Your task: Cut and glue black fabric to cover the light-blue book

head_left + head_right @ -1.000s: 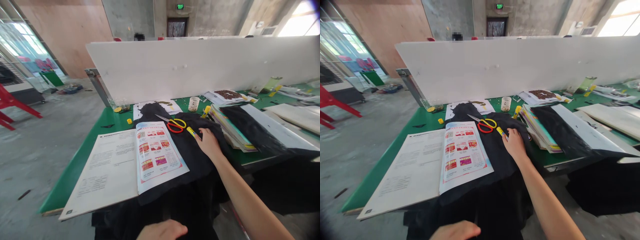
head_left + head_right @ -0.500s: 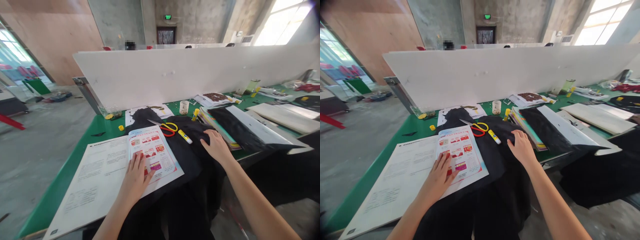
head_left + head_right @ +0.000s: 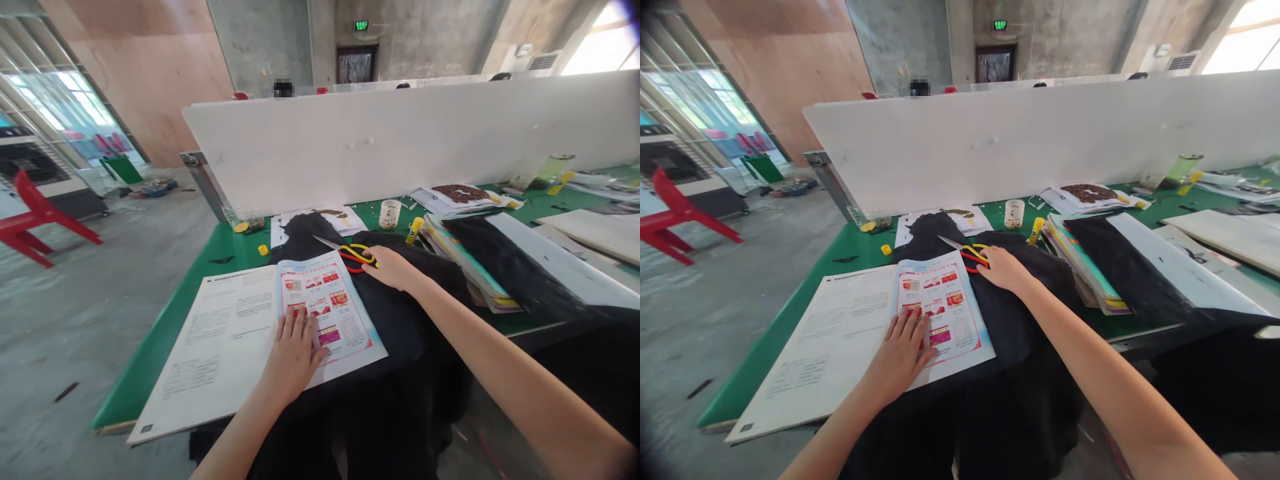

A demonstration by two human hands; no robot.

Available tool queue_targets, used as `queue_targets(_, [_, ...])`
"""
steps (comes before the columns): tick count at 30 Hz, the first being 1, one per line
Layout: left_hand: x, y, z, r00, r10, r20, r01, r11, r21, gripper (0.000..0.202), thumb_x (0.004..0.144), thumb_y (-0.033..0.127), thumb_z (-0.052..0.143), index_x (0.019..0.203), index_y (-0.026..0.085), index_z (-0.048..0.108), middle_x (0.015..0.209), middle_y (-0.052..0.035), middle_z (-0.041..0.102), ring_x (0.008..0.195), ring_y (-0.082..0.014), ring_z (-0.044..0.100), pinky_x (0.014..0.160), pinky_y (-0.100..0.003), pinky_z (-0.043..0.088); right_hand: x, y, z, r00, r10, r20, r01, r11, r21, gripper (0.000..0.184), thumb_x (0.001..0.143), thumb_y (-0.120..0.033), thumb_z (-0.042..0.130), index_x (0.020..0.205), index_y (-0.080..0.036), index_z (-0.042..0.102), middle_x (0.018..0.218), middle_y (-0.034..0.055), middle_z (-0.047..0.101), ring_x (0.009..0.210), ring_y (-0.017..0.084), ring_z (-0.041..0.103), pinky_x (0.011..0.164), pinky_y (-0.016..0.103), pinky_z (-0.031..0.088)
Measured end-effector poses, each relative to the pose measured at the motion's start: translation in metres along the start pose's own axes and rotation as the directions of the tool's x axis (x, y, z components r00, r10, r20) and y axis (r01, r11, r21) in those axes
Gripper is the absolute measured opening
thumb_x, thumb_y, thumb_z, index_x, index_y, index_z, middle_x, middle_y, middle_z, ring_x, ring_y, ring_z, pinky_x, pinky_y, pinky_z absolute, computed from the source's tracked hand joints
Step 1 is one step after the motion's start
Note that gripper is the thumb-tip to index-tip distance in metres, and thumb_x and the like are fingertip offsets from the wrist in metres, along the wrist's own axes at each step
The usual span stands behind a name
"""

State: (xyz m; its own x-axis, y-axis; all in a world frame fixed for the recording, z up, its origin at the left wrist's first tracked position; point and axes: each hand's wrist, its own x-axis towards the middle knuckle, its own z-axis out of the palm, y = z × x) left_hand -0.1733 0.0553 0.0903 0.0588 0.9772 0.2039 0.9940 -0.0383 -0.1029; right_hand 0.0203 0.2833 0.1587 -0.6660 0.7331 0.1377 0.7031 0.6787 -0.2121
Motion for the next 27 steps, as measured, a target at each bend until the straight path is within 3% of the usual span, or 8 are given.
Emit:
queue_targets(5, [0.009, -0.006, -0.020, 0.998, 0.003, 0.059, 0.000, 0.999, -0.054, 0.058, 0.085, 0.055, 0.045, 0.128, 0.016, 0.047, 0.135, -0.0164, 0.046, 0.126, -0.0354, 0.037, 0.099, -0.053, 0.034, 0.051, -0.006, 0.020, 0.988, 0.031, 0.154, -0.011, 0.991, -0.133, 0.039, 0.081, -0.039, 0.055, 0.106, -0.010, 0.059, 0.110, 0.0162, 0.060, 0.102, 0.025, 0.056, 0.086, 0.032, 0.043])
queue_targets(8, [0.021, -0.022, -0.034, 0.991, 0.056, 0.119, -0.041, 0.991, -0.129, 0.044, 0.087, 0.048, 0.045, 0.121, 0.021, 0.051, 0.126, -0.0106, 0.053, 0.117, -0.0295, 0.045, 0.092, -0.045, 0.041, 0.067, -0.008, 0.030, 0.980, 0.088, 0.177, -0.055, 0.981, -0.186, 0.042, 0.077, -0.034, 0.058, 0.109, -0.007, 0.058, 0.111, 0.0197, 0.059, 0.101, 0.029, 0.058, 0.081, 0.034, 0.045])
queue_targets(11, [0.038, -0.044, -0.037, 0.984, 0.098, 0.152, -0.070, 0.982, -0.178, 0.032, 0.091, 0.040, 0.042, 0.113, 0.021, 0.055, 0.116, -0.0077, 0.057, 0.110, -0.0244, 0.049, 0.087, -0.039, 0.044, 0.076, -0.008, 0.034, 0.970, 0.139, 0.197, -0.096, 0.972, -0.215, 0.043, 0.076, -0.029, 0.057, 0.112, -0.007, 0.056, 0.109, 0.0205, 0.060, 0.096, 0.028, 0.060, 0.076, 0.033, 0.046])
queue_targets(17, [0.079, -0.081, 0.002, 1.000, -0.014, -0.022, 0.012, 0.998, -0.063, 0.043, 0.090, 0.037, 0.044, 0.124, 0.011, 0.045, 0.138, -0.0177, 0.041, 0.132, -0.0294, 0.030, 0.104, -0.047, 0.031, 0.093, -0.002, 0.034, 0.951, 0.169, 0.260, -0.112, 0.969, -0.221, 0.036, 0.075, -0.033, 0.058, 0.100, -0.009, 0.062, 0.100, 0.0171, 0.065, 0.088, 0.027, 0.064, 0.070, 0.031, 0.047])
queue_targets(22, [0.100, -0.089, 0.034, 0.998, -0.057, 0.015, 0.057, 0.998, -0.015, 0.062, 0.091, 0.047, 0.037, 0.130, -0.001, 0.040, 0.140, -0.0245, 0.037, 0.136, -0.0335, 0.023, 0.107, -0.049, 0.025, 0.097, 0.005, 0.032, 0.951, 0.145, 0.272, -0.086, 0.973, -0.216, 0.039, 0.073, -0.037, 0.060, 0.101, -0.010, 0.061, 0.099, 0.0156, 0.065, 0.087, 0.027, 0.063, 0.069, 0.031, 0.046])
queue_targets(27, [0.101, -0.084, 0.042, 0.998, -0.062, 0.020, 0.061, 0.996, 0.064, 0.067, 0.092, 0.050, 0.029, 0.132, -0.002, 0.041, 0.141, -0.0241, 0.036, 0.135, -0.0333, 0.025, 0.110, -0.047, 0.020, 0.098, 0.011, 0.036, 0.955, 0.153, 0.254, -0.100, 0.972, -0.211, 0.044, 0.072, -0.040, 0.060, 0.103, -0.009, 0.060, 0.097, 0.0159, 0.065, 0.087, 0.027, 0.063, 0.068, 0.031, 0.045])
